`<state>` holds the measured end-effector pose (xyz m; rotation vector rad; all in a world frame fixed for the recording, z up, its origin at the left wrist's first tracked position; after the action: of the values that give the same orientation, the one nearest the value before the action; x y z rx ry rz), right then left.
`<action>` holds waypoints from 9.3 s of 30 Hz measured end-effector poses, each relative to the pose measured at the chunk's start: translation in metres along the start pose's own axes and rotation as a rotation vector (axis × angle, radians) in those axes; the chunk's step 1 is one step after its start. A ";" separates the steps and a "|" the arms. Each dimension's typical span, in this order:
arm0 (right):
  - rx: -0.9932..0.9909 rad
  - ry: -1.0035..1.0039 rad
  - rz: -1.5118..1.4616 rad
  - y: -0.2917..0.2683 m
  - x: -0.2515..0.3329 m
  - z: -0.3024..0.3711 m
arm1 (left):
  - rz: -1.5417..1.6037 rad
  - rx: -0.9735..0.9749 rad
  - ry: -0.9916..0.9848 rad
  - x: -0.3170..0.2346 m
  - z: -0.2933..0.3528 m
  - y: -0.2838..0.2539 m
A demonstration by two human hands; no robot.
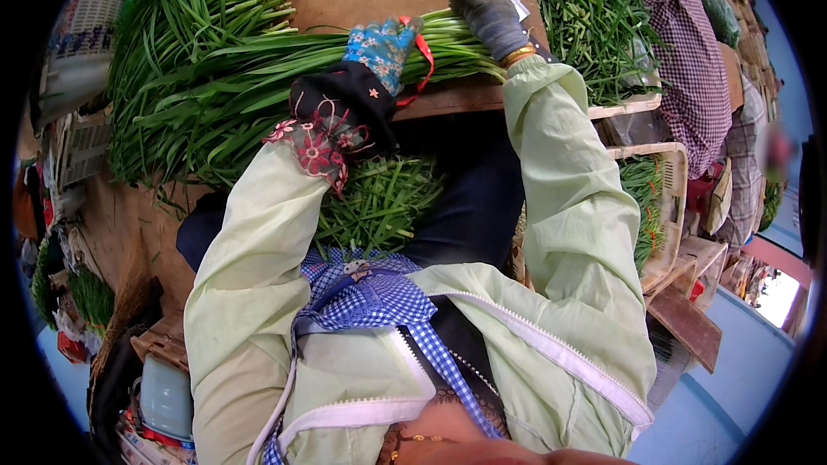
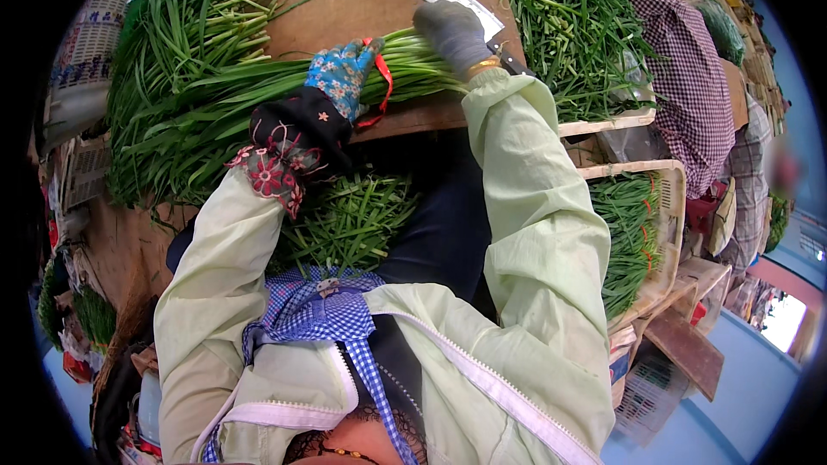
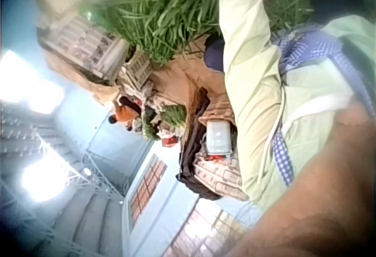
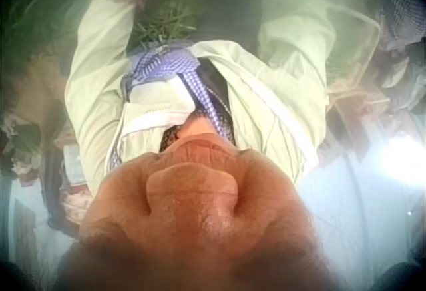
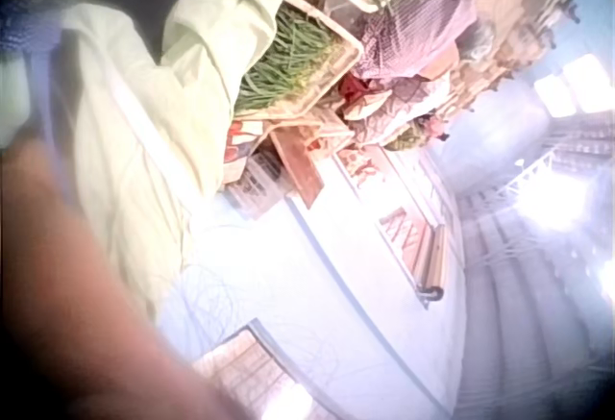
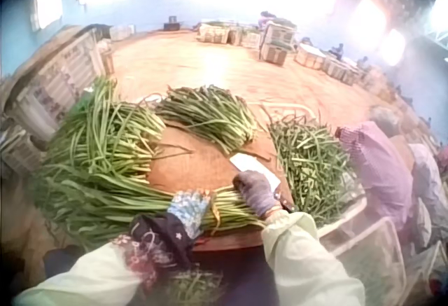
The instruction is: The person gathers green onions from a pile, aligns them into neat bunches, and secures them with red rubber bands. The person then places the finished bundles onto a wooden table.
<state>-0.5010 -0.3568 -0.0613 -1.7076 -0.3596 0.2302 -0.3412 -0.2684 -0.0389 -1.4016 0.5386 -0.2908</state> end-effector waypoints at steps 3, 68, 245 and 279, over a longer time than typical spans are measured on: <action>-0.107 0.197 -0.129 -0.005 -0.008 0.007 | 0.008 0.033 -0.013 0.001 0.002 -0.004; 0.562 -0.033 0.338 -0.034 0.019 -0.013 | 0.046 -0.064 -0.016 0.008 -0.001 0.007; -0.518 -0.241 -0.681 -0.047 0.095 0.074 | 0.201 -0.508 -0.057 0.022 -0.011 -0.005; -0.320 0.083 -0.396 0.030 0.182 0.069 | -0.182 0.274 0.254 -0.041 -0.017 -0.016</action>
<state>-0.3532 -0.2309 -0.0938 -1.9083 -0.6907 -0.1990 -0.3830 -0.2650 -0.0169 -1.1545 0.5561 -0.6706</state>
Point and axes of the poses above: each hand's wrist, its own z-axis away from the middle knuckle, its own y-axis out of the palm, x = y × z, the point moved 6 cm from there along -z, towards the middle knuckle, and after that the axes turned 8 degrees about z, right-handed, at the moved point
